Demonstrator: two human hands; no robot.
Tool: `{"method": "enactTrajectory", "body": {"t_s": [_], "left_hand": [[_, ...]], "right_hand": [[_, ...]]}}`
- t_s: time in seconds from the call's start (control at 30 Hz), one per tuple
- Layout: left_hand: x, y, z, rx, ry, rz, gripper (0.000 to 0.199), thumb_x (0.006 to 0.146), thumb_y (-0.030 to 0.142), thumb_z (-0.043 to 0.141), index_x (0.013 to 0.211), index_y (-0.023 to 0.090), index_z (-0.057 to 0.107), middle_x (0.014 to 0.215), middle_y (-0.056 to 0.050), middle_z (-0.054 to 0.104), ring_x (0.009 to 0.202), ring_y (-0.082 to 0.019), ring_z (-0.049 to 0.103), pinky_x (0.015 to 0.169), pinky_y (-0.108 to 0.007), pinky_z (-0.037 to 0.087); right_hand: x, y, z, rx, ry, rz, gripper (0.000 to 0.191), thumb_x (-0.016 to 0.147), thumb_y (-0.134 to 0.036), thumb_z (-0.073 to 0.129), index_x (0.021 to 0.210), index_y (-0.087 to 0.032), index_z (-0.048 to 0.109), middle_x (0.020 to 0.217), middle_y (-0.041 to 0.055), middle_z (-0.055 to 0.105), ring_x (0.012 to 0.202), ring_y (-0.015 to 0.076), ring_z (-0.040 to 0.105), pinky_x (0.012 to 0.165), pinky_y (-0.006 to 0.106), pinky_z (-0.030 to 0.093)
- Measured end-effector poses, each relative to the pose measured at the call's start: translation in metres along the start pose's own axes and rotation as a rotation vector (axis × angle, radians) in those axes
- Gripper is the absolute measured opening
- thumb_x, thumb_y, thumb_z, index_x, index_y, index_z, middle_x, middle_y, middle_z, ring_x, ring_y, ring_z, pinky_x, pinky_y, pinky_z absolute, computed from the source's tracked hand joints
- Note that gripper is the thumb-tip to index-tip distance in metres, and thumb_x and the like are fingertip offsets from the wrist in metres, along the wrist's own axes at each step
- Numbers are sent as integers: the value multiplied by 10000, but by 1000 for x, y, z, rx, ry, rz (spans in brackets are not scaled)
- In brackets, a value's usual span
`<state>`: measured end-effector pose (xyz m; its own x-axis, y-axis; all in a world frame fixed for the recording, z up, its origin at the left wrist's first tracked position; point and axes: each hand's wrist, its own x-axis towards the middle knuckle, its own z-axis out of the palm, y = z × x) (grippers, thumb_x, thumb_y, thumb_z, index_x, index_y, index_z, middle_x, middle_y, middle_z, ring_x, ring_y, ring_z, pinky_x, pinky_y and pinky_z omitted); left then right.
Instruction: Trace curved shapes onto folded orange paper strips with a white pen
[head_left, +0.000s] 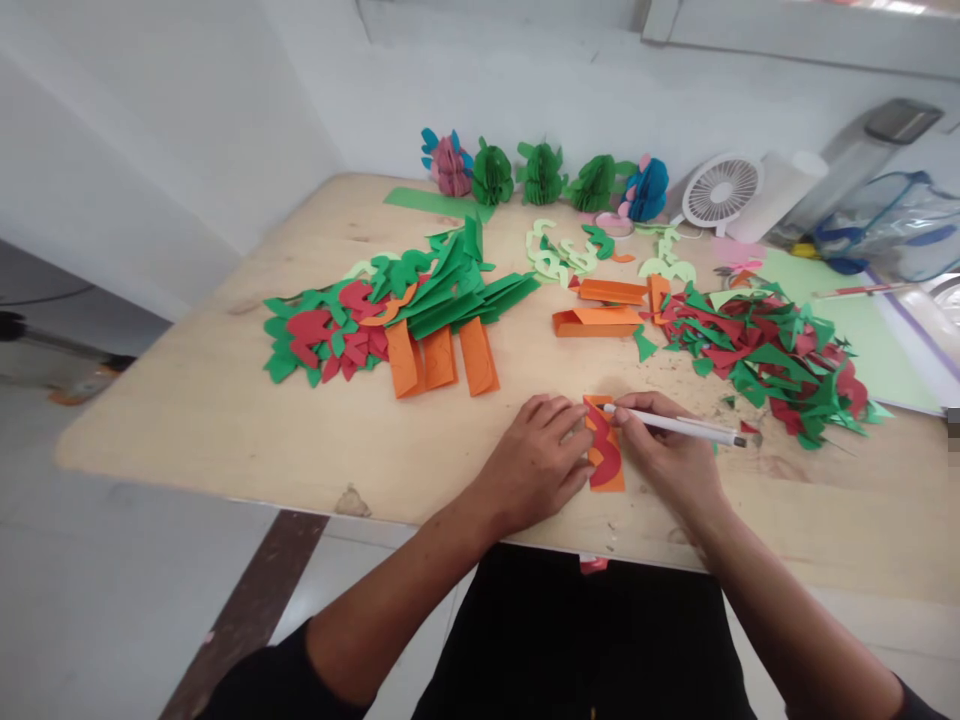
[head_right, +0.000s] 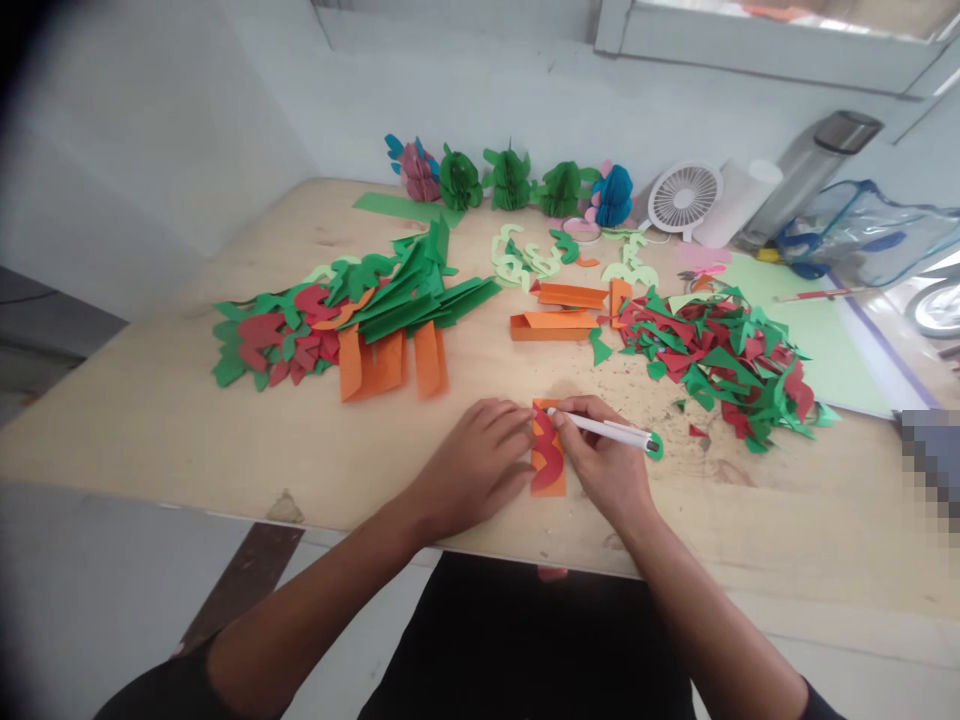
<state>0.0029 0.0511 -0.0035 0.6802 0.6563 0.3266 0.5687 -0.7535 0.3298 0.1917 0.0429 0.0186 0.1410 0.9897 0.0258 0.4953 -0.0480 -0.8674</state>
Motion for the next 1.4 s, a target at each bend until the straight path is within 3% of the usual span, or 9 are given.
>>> {"method": "enactTrajectory", "body": {"t_s": [0.83,1.4], "left_hand": [[1,-1,1,-9,-1,-4,182,923,297,502,969,172,626,1198,-120,620,1177,-283,515,1094,-499,377],[0,0,0,-7,0,-7,186,912,294,525,1005,169,627,1290,-132,593,1189,-289,515,1088,-506,384]], "right_hand": [[12,-7,11,-5,-3,-63,215,782,-403,631,779,-192,673,619,2,656,504,111,536,468,219,420],[3,-4,5,-65,3,-50,229,803,-413,612,813,-196,684,719,33,702,560,128,562,504,236,442]]}}
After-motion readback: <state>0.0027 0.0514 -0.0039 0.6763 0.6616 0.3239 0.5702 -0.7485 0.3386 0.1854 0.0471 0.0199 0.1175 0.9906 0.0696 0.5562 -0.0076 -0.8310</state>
